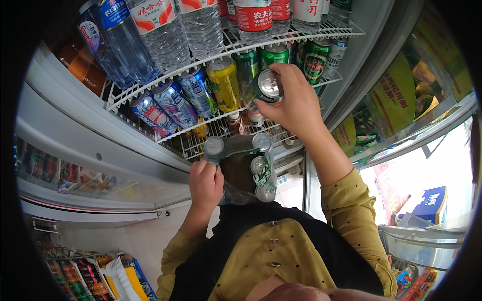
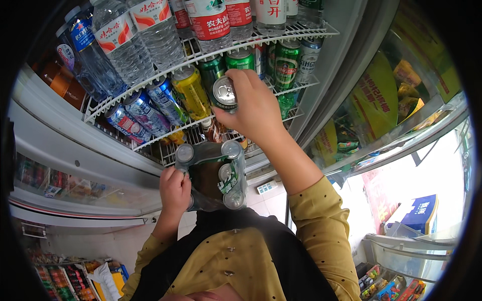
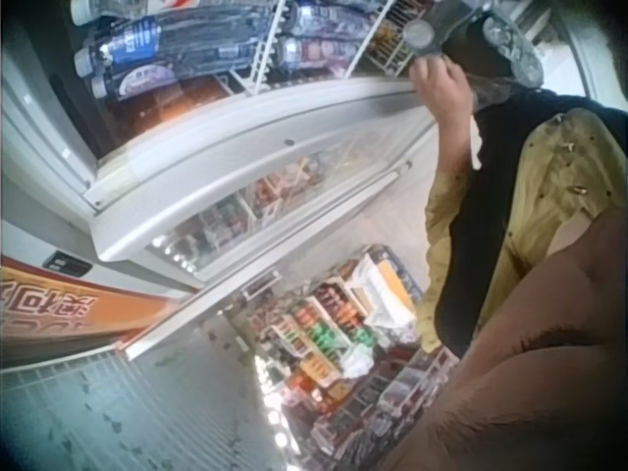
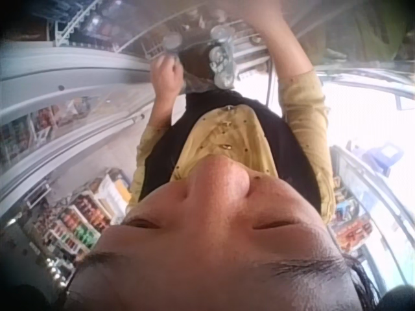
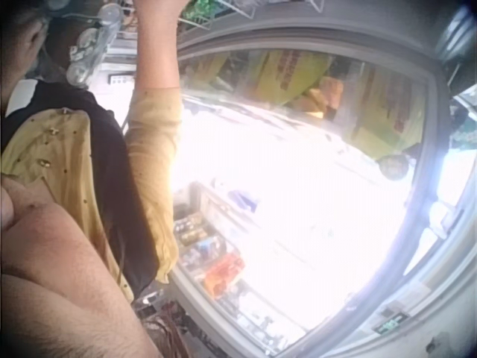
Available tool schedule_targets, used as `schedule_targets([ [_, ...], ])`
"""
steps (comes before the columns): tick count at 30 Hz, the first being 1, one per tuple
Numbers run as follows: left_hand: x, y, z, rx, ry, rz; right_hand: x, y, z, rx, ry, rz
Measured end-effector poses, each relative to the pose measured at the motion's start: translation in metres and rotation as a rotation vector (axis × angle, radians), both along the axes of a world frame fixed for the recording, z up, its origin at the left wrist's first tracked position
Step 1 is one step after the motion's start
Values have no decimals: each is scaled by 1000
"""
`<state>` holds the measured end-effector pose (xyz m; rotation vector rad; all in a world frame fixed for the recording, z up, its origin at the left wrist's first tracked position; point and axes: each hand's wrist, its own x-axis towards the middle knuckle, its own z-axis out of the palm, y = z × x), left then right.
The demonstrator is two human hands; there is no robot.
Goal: The person picks up a six-pack of canned beverages from a stack of boxes, walks through the store, and places the cans one by one into a glass-door refrigerator. The person then opens another refrigerator and rearranges bottled water on the top shelf.
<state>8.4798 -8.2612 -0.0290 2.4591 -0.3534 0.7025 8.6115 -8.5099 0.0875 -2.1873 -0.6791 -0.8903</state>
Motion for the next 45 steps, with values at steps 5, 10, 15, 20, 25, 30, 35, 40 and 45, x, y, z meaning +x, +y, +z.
schedule_targets([
  [5, 0, 0, 2, 12, 9, -11, 18, 10, -3, 30, -17, -18],
  [10, 0, 6, 1, 2, 27, 7, 35, 21, -9, -35, -94, -86],
  [15, 0, 11, 1, 3, 23, 22, 44, 25, -9, -145, -224, -179],
  [20, 1, 12, 0, 15, -5, 16, 41, 25, -28, 59, -186, -95],
  [25, 4, 10, 1, 3, -14, 0, 23, 20, -72, 206, 280, -5],
  [30, 4, 9, 4, 16, 14, -14, 29, 33, -96, 76, 191, 95],
  [35, 3, 10, 3, 23, 1, -7, 50, 50, -103, 143, 146, 129],
  [40, 1, 13, 1, 24, 19, 6, 68, 55, -105, 248, 305, 95],
  [45, 0, 13, -1, 6, 12, 32, 69, 59, -101, 264, 305, 105],
])
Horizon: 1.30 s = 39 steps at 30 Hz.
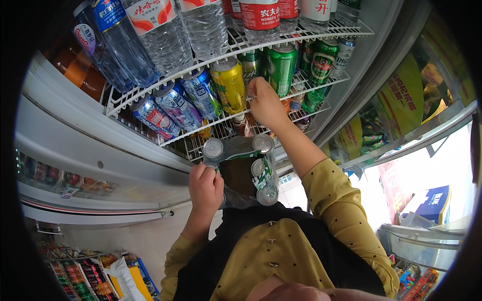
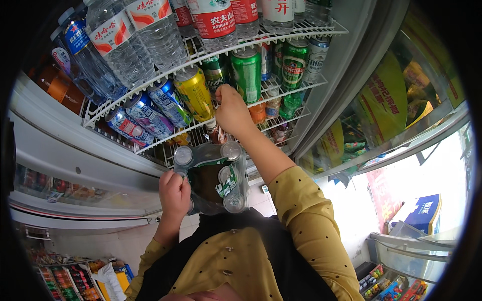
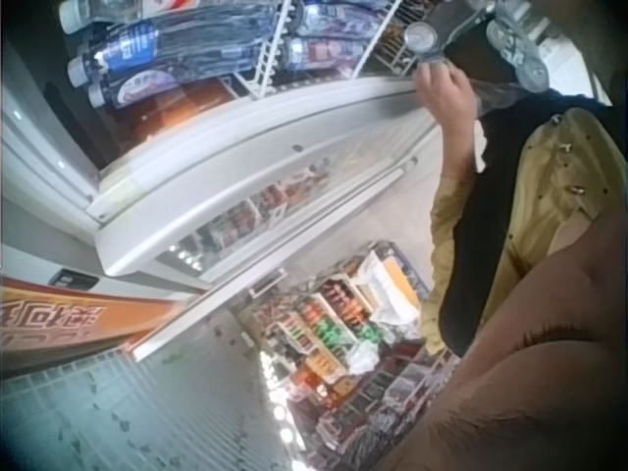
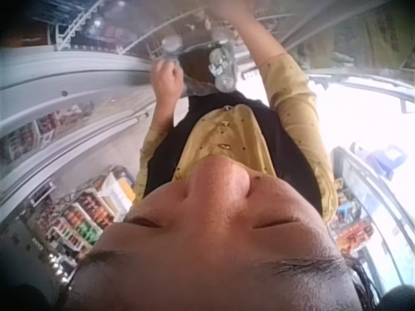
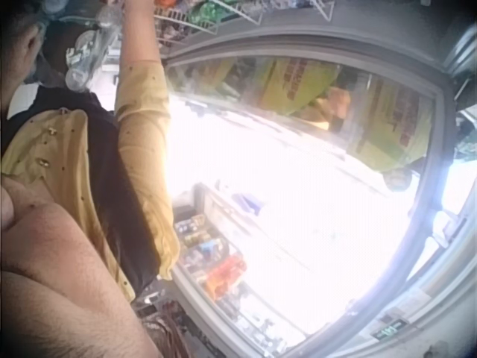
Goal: The person picks up a six-pack of canned beverages from a stack of boxes, walks through the store, and places the cans one by one into a glass-door refrigerator. The person then opens another refrigerator and rearranges bottled water on the top shelf.
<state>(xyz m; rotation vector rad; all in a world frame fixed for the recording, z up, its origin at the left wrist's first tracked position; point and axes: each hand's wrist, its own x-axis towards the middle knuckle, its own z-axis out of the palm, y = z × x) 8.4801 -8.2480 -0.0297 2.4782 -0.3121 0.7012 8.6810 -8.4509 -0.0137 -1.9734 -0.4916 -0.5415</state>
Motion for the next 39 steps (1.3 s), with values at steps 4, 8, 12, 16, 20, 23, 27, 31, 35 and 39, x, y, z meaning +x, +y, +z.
schedule_targets([
  [4, 1, -1, 2, 3, -12, -34, -40, -8, 19, 65, 9, 56],
  [8, 2, -5, 4, 0, -40, -36, -115, -22, 30, -79, 138, 430],
  [12, 4, -6, 5, 9, -21, -17, -155, -8, 10, -603, 128, 580],
  [16, 6, -4, 4, 8, -84, -38, -155, 9, -9, -557, -98, 503],
  [20, 3, -4, 4, 8, -146, -16, -145, 9, -13, -462, -129, 593],
  [23, -1, -4, 6, -6, -123, -17, -144, 5, -11, -455, -163, 607],
  [27, -5, -4, 8, 6, -132, -24, -148, 5, -8, -491, -261, 580],
  [31, -6, -2, 8, 9, -139, -15, -151, 9, -5, -467, -275, 476],
  [35, -7, -2, 5, 17, -131, 18, -154, 14, -4, -495, -235, 434],
  [39, -8, -3, 3, 15, -132, 26, -157, 18, -6, -516, -180, 429],
])
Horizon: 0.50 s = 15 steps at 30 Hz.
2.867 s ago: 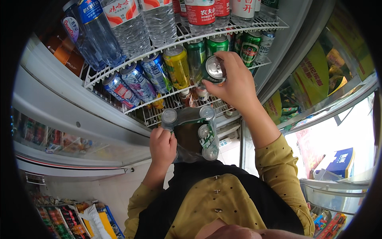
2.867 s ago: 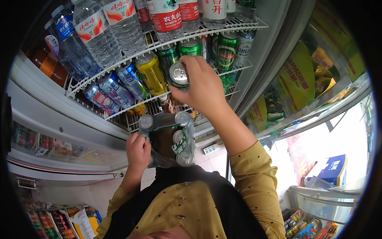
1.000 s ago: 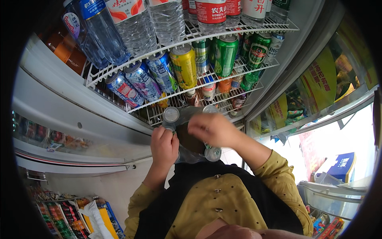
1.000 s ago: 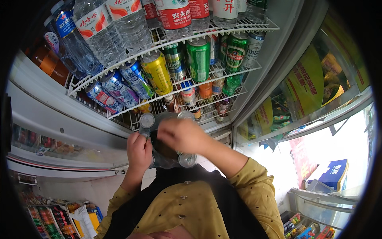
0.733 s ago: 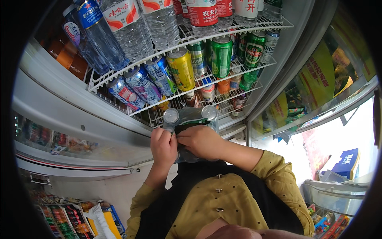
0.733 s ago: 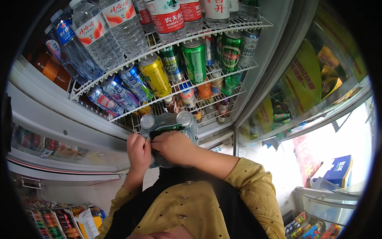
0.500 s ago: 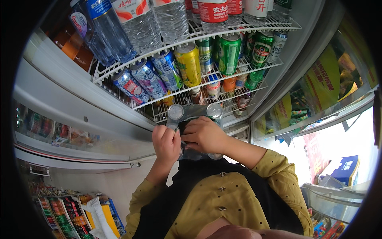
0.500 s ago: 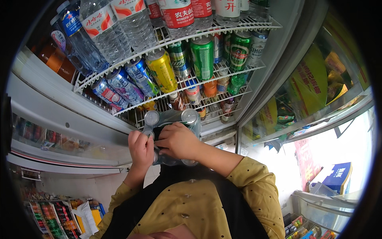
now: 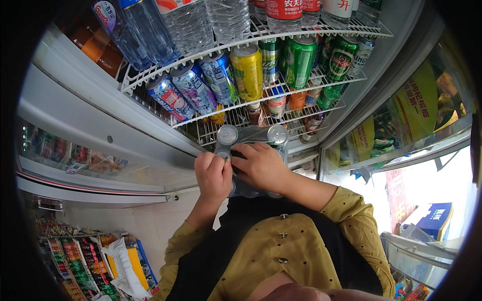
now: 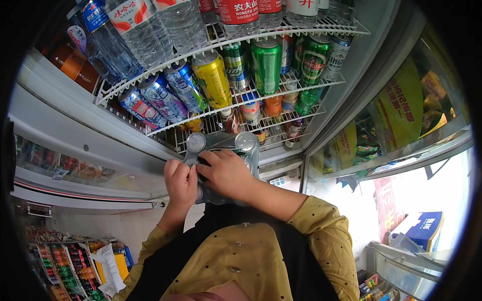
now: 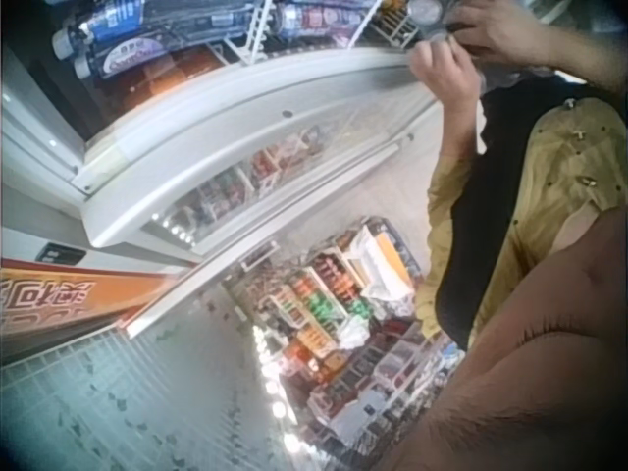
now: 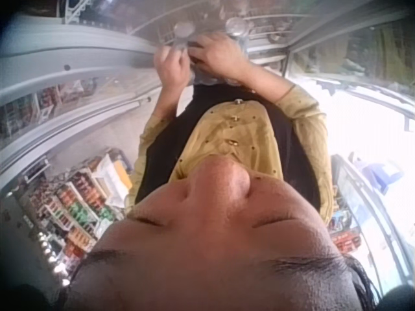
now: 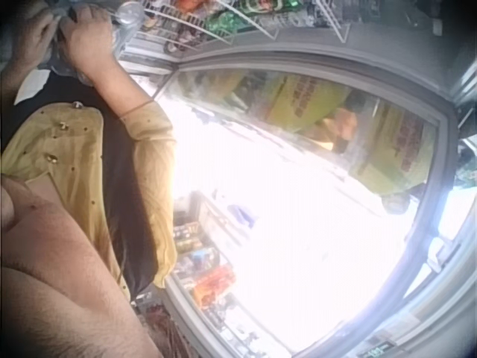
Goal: The person picks up a six-pack of canned beverages from a stack of boxes, walks through the store, and places the cans one by one into a glass-door refrigerator. The person then opens another refrigerator and rearranges bottled water on the top shelf.
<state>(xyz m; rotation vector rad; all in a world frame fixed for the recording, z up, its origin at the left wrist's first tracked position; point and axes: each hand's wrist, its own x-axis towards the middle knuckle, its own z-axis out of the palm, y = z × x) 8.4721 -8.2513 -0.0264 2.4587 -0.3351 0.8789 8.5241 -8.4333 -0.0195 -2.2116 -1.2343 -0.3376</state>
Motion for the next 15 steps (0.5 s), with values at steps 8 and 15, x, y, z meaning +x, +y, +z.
schedule_targets([
  [8, -7, -4, 1, -52, -13, -29, -1, -8, -4, 7, -14, 15],
  [15, -6, -3, 0, -69, 21, -25, -3, -4, -4, -109, 147, -59],
])
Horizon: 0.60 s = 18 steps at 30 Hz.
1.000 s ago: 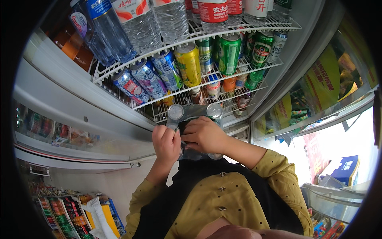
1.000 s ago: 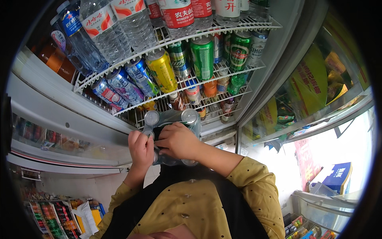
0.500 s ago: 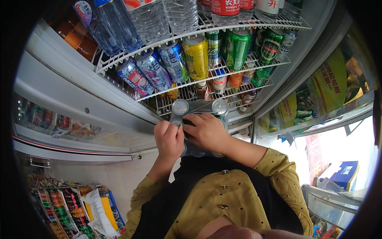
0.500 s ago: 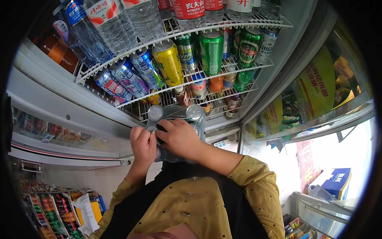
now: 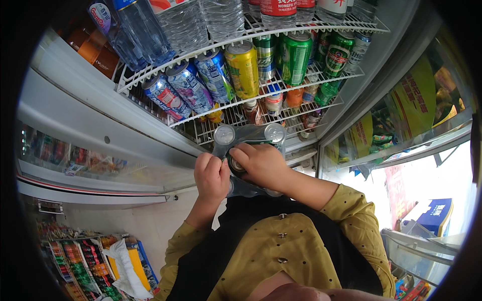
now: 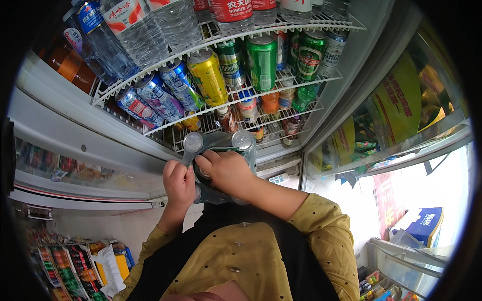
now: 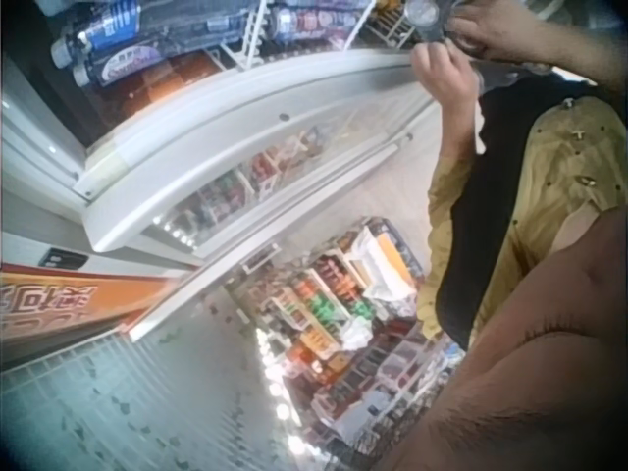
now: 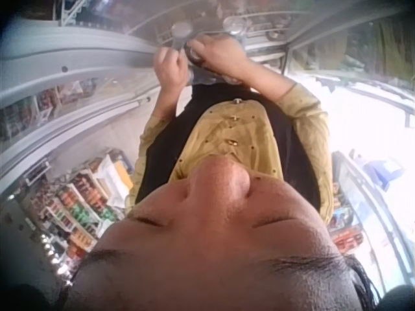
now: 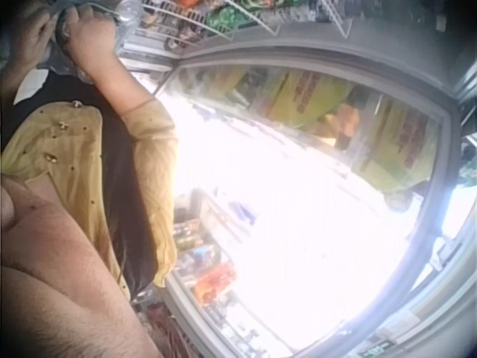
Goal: The person picks up a six-pack of canned beverages from a stack of boxes, walks through the store, and places the cans one by one into a glass-door refrigerator. The person then opens another refrigerator and rearranges bottled water on the top shelf.
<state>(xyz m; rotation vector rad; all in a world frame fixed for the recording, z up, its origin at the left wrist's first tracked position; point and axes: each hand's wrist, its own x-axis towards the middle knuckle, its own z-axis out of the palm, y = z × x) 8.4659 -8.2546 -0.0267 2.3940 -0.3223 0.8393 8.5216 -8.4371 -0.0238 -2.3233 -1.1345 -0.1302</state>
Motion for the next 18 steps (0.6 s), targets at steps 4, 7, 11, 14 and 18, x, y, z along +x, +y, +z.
schedule_targets([
  [4, -1, 0, 2, 29, 18, 14, 2, 7, -5, -66, -137, -9],
  [7, -2, -2, 4, 44, 19, 1, 3, 3, 0, 23, -89, -4],
  [11, -2, -4, 5, 49, 19, 3, -1, -20, 35, 227, 28, -48],
  [14, -1, -3, 5, 46, -3, 7, 6, -47, 79, 387, -28, -70],
  [18, 0, 1, 5, 33, 19, 12, 37, -80, 124, 548, -248, -117],
])
